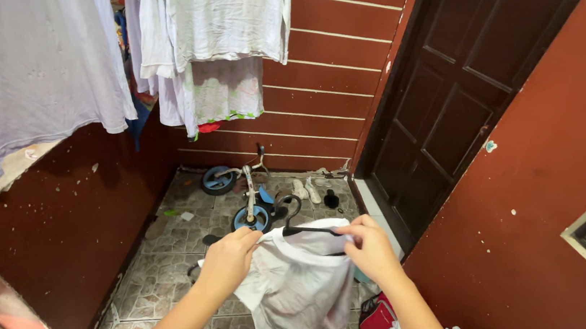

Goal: The person picks up clothes from a pile, places them on hangers, and hangs them on a clothesline. The person handles various garments including shirts and baby clothes, using hangers to organize them on the line.

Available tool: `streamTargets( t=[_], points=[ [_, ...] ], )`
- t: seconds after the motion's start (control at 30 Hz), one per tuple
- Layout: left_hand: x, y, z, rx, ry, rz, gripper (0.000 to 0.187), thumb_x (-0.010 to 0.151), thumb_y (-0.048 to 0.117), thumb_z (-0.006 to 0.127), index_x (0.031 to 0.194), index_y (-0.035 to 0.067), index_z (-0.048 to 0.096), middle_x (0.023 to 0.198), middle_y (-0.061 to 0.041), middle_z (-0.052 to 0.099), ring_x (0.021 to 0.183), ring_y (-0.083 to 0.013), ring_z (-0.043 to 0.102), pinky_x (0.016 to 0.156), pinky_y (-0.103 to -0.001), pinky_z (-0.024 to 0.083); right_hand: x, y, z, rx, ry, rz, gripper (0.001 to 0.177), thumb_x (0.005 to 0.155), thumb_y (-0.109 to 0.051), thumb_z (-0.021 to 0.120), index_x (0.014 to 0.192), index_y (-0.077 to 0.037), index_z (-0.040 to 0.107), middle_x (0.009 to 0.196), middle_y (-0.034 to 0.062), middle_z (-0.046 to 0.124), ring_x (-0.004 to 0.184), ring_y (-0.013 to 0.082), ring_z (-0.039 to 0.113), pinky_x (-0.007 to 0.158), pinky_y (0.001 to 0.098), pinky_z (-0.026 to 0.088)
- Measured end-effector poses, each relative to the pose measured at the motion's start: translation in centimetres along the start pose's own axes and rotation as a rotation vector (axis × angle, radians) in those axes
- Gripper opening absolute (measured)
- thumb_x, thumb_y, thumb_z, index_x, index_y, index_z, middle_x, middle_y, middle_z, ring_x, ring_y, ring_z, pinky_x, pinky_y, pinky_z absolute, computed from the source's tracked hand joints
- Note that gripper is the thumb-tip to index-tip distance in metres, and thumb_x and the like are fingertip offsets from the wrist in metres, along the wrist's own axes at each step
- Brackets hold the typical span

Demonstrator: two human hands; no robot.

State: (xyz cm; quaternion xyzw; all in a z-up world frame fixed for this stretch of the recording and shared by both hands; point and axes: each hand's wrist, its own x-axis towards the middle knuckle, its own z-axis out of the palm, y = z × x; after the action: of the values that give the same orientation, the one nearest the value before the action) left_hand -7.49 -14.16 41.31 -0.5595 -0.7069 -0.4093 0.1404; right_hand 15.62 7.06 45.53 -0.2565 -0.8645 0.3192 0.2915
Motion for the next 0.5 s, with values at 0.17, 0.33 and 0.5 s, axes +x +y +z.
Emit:
streamTargets(
  t=[0.17,0.33,0.5],
  points=[
    [0.9,-0.7,-0.8,-0.116,0.065,-0.063,0.019,0.085,0.017,0.072,0.102,0.01,0.073,0.093,-0.009,0.07,0.086,-0.0341,0.069,0.07,-0.042,0.055,0.7,-2.6,-1.6,-0.173,0.178,-0.113,0.024,0.087,-0.018,0.073,0.109,-0.009,0.079,0.102,0.006,0.071,0.087,0.0207,0.067,0.078,0.0309,0.053],
    [2.4,-3.5,-2.1,-0.205,0.091,-0.152,0.018,0.085,0.018,0.072,0.1,0.008,0.075,0.096,-0.01,0.073,0.087,-0.0341,0.07,0.073,-0.041,0.055,2.8,-0.4,-1.2,-0.133,0.101,-0.247,0.034,0.083,-0.015,0.075,0.116,-0.006,0.074,0.111,0.009,0.07,0.102,0.0273,0.069,0.089,0.0356,0.052],
    [5.3,-7.4,-4.0,-0.269,-0.044,-0.145,0.019,0.086,0.017,0.07,0.102,0.01,0.077,0.093,-0.009,0.072,0.085,-0.0316,0.07,0.074,-0.039,0.054,7.1,4.2,2.2,-0.044,0.075,0.184,0.026,0.092,-0.018,0.073,0.115,-0.009,0.081,0.108,0.0102,0.081,0.098,0.0214,0.074,0.087,0.0314,0.057]
  ],
)
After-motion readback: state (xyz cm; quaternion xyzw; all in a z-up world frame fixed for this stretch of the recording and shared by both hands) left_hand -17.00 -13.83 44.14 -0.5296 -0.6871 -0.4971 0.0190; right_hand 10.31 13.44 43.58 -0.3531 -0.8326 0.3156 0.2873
